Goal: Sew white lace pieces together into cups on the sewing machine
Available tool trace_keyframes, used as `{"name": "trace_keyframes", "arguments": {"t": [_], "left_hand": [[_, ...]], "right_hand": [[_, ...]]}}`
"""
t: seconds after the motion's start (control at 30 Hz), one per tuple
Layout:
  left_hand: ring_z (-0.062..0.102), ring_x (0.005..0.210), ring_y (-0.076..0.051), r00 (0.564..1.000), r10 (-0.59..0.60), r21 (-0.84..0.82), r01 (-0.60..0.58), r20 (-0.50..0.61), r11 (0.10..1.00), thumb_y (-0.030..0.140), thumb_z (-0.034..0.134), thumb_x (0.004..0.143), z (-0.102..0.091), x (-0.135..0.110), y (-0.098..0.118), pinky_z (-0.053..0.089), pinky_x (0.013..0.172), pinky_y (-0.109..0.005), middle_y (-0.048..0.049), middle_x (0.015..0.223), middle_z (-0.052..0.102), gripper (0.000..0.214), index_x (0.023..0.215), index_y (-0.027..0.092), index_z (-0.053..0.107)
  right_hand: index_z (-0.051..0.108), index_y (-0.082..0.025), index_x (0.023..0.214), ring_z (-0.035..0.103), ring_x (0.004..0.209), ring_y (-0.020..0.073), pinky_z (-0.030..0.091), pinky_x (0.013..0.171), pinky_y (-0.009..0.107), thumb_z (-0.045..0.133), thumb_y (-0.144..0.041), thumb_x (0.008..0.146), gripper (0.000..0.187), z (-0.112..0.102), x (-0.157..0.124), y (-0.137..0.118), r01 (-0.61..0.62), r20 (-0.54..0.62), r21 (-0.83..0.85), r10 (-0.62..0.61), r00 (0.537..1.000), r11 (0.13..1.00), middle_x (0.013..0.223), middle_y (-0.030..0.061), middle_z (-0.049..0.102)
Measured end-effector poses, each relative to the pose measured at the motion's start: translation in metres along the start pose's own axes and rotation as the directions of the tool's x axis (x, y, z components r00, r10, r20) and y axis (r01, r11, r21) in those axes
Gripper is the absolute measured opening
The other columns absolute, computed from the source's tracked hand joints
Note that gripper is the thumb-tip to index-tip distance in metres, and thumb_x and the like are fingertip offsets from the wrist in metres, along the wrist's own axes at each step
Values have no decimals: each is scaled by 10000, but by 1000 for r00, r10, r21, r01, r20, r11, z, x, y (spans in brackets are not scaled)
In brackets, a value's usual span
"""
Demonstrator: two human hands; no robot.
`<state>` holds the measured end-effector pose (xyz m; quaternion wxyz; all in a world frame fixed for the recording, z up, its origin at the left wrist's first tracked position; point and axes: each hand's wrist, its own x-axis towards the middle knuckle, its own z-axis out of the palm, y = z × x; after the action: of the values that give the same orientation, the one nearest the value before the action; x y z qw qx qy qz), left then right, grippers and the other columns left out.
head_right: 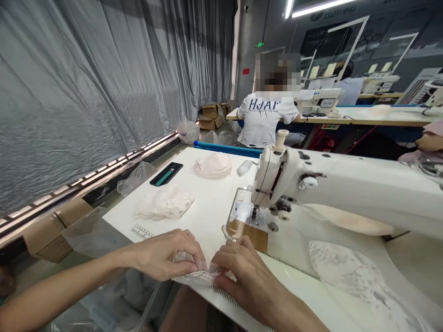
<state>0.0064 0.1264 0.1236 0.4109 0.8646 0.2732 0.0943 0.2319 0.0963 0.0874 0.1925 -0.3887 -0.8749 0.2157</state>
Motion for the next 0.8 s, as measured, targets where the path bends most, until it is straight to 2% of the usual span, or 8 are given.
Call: {"name": "trace_keyframes", "arguments": {"t": [0.1,0.17,0.23,0.33,0.47,0.53,0.7,0.8], "left_hand": [[597,812,-144,991,-107,-441,134,86,888,300,596,821,25,-19,0,455,712,-217,-61,887,673,223,933,121,666],[576,797,-142,980,-148,-612,199,133,765,364,757,661,49,-29,0,452,686,-209,-41,873,657,395,965,128,669],[542,709,-116,965,-188,-673,263,184,691,377,834,527,73,-35,3,436,643,-200,-8,784,630,506,944,132,688],[480,601,-81,954,-202,-734,301,223,609,428,806,561,100,-39,7,401,568,-192,3,669,575,404,789,107,716],[470,578,-67,960,-197,-853,270,201,447,408,843,505,120,-37,10,378,546,-186,4,629,542,376,619,90,679],[473,576,-68,954,-220,-878,276,203,390,420,850,485,126,-36,10,372,546,-189,5,615,538,394,582,90,658],[465,574,-72,945,-260,-832,303,199,464,476,811,544,139,-35,5,344,544,-190,13,592,532,422,614,90,653],[510,590,-101,944,-235,-730,330,234,599,507,752,631,142,-29,-3,390,564,-205,16,569,529,426,635,99,633]], "right_hand": [[634,-230,760,579,798,159,451,670,233,688,-194,748,66,-2,-17,-20,-225,230,213,175,957,951,780,-24,612],[653,-221,753,580,772,144,437,650,210,694,-212,744,43,-5,-30,-31,-313,328,339,200,923,887,771,-30,622],[667,-201,758,577,737,131,427,625,196,683,-246,762,48,-6,-42,-41,-375,395,452,195,898,809,757,-26,634],[691,-173,760,569,667,109,421,576,176,690,-276,757,103,-5,-62,-51,-478,500,566,181,847,672,706,-22,629],[697,-155,749,572,634,95,431,557,171,723,-303,714,153,4,-90,-55,-574,552,690,192,811,441,709,-18,611],[693,-149,727,553,615,82,414,537,162,738,-306,693,167,13,-100,-55,-575,543,721,200,816,387,708,-22,593],[693,-132,760,468,555,53,345,488,141,783,-371,629,287,31,-110,-63,-541,450,728,301,841,422,606,-55,523],[689,-152,710,556,613,99,370,487,165,709,-447,711,296,33,-112,-63,-429,341,603,269,901,673,639,-33,560]]}}
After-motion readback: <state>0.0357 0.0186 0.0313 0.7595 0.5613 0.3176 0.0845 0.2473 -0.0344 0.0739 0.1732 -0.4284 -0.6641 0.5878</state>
